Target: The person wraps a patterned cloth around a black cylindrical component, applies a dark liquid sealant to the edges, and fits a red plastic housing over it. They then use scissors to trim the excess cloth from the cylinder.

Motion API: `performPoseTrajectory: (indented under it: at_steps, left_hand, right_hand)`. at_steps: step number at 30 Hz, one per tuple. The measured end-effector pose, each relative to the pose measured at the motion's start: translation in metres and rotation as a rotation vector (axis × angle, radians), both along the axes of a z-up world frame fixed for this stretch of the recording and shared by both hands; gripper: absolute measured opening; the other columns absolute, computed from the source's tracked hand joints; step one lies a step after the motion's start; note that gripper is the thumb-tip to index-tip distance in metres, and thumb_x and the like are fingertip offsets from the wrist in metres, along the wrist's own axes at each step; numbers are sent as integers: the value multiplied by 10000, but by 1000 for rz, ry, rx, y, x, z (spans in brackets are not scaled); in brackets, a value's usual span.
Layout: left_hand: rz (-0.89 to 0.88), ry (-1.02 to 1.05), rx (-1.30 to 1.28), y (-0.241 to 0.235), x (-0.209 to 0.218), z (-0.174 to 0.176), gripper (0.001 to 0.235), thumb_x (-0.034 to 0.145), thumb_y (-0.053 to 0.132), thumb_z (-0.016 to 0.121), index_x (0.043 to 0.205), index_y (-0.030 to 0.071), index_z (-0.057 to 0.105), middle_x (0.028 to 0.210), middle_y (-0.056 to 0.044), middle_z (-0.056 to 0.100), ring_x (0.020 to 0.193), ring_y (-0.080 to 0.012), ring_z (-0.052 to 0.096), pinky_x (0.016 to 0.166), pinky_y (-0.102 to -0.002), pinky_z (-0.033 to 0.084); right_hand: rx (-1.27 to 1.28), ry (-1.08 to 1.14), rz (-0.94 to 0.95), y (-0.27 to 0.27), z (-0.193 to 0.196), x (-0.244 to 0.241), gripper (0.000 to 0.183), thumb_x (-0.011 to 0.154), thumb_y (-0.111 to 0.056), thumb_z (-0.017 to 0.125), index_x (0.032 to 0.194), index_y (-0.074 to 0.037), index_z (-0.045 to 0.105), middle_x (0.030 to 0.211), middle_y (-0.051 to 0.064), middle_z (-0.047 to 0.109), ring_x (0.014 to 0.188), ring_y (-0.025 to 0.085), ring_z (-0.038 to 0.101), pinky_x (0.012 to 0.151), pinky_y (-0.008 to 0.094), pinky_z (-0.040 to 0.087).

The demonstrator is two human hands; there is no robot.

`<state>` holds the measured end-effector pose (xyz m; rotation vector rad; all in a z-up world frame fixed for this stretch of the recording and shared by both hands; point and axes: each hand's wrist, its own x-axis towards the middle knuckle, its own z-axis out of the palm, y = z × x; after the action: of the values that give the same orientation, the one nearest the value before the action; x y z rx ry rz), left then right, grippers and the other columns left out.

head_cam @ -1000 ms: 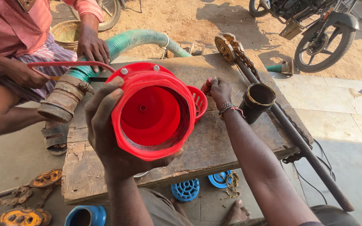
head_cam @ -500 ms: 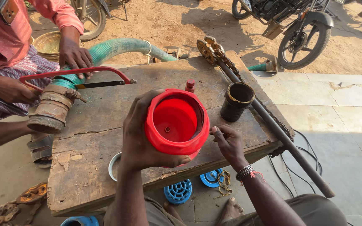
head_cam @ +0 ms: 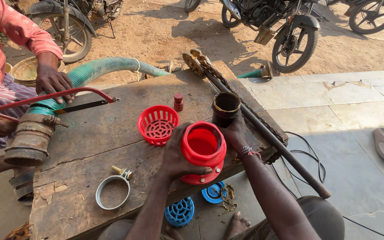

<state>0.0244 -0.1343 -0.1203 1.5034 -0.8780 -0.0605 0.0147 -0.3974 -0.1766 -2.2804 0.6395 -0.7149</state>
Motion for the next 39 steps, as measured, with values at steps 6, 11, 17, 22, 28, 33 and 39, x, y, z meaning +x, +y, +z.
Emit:
performPoseTrajectory:
  at_steps: [6, 11, 17, 22, 28, 33, 39]
  left_hand:
    - [-97, 113, -67, -1, 14, -32, 1293, 396, 343, 1026, 1504, 88, 409, 1458, -96, 558, 1394, -251, 554, 1183, -428, 481]
    - [-170, 123, 72, 8, 26, -32, 1486, 270, 305, 1016, 1551, 128, 285, 1516, -64, 497, 1417, -236, 490, 1170, -425, 439]
    - [-43, -96, 75, 6, 7, 2, 1285, 358, 342, 1013, 1492, 151, 439, 1465, -80, 571, 1378, -271, 574, 1155, -460, 496]
    - [128, -721, 423, 11, -23, 48, 1070, 537, 455, 970, 1459, 232, 476, 1410, -160, 544, 1265, -356, 538, 1097, -525, 366]
    - [42, -1089, 916, -26, -40, 63, 989, 669, 474, 849, 1541, 364, 395, 1508, -92, 493, 1391, -262, 446, 1149, -504, 267]
    - [-46, -1216, 1097, -45, -49, 48, 1025, 684, 569, 829, 1558, 323, 351, 1591, -84, 354, 1510, -303, 245, 1203, -631, 23]
    - [24, -866, 867, -14, -49, 55, 1119, 398, 690, 884, 1388, 273, 572, 1652, -87, 319, 1496, -383, 187, 1132, -661, 88]
  right_hand:
    - [113, -160, 184, -10, -2, -17, 860, 573, -341, 947, 1302, -57, 589, 1215, 139, 726, 1105, 280, 718, 953, 405, 555]
    - [578, -249, 326, -20, 13, -76, 732, 674, -274, 898, 1288, -8, 602, 1090, 100, 715, 945, 162, 709, 859, 328, 602]
    - [846, -329, 432, -24, 39, -171, 731, 694, -217, 881, 1312, 18, 569, 1118, 159, 725, 1007, 252, 727, 910, 381, 607]
    - [519, -255, 314, -12, 58, -243, 823, 664, -204, 880, 1385, 20, 553, 1220, 128, 691, 1108, 217, 685, 975, 359, 557]
    - [-233, 13, 89, 21, 79, -278, 840, 543, -269, 935, 1276, -26, 606, 1079, 134, 721, 1003, 241, 722, 910, 380, 564]
    - [-261, 9, 206, 44, 77, -279, 811, 586, -266, 919, 1292, -34, 595, 1154, 156, 708, 1064, 295, 717, 915, 405, 576]
    - [-235, 27, 224, 54, 61, -267, 813, 577, -255, 923, 1289, -38, 595, 1142, 163, 705, 1041, 316, 716, 893, 421, 571]
